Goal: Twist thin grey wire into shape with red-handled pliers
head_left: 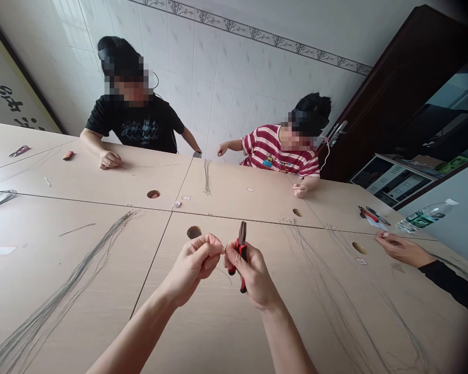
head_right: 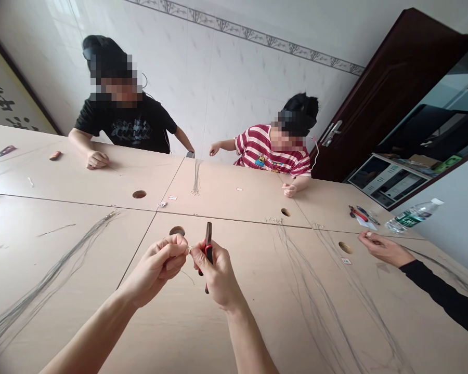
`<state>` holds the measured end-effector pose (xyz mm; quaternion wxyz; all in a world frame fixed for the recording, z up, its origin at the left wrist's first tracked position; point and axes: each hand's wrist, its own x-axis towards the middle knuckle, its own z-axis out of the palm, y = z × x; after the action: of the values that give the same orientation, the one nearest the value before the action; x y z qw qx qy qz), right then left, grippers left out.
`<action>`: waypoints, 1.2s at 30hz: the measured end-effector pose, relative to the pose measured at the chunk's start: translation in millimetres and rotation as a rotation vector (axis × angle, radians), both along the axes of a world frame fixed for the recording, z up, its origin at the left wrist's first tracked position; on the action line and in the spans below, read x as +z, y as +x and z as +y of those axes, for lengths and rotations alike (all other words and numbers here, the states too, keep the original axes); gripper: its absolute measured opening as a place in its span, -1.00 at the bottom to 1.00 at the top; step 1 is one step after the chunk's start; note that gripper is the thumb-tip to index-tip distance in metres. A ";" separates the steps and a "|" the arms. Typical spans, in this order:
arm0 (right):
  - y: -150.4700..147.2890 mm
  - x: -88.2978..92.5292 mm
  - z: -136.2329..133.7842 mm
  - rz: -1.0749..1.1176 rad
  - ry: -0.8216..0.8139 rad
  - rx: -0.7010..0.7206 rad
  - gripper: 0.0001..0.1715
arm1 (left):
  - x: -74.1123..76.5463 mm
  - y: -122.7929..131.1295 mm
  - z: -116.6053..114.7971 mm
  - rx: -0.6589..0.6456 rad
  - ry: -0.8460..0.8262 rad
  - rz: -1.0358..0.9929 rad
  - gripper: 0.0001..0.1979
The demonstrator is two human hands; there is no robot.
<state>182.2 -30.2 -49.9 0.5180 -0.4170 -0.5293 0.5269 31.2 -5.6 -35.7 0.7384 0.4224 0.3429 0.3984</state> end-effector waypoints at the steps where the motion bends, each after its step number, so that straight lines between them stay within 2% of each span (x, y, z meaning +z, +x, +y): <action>1: -1.6 -0.2 -0.3 0.013 -0.011 -0.017 -0.65 | -0.4 1.2 -0.3 0.025 0.005 0.000 -0.87; 7: -9.0 -1.9 -2.8 0.063 -0.052 -0.097 -0.66 | 2.6 7.2 -3.0 0.157 0.045 0.043 -0.85; 16: -9.4 3.9 -4.3 0.050 -0.043 -0.060 -0.65 | 3.3 9.5 -5.3 0.216 0.109 0.098 -0.81; 20: -8.0 7.2 -4.5 0.019 -0.022 -0.067 -0.65 | 1.2 8.5 -4.7 0.219 0.151 0.131 -0.83; 28: 5.0 3.9 -0.8 -0.184 0.084 -0.241 -0.69 | 4.1 5.4 -4.4 0.191 0.138 0.148 -0.87; 36: 1.8 8.1 -4.2 -0.229 0.132 -0.122 -0.73 | 4.1 5.1 -5.3 0.135 0.127 0.145 -0.88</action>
<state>183.9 -34.5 -41.8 0.5115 -0.4709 -0.5923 0.4073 36.3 -10.9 -31.6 0.6549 0.4718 0.3972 0.4368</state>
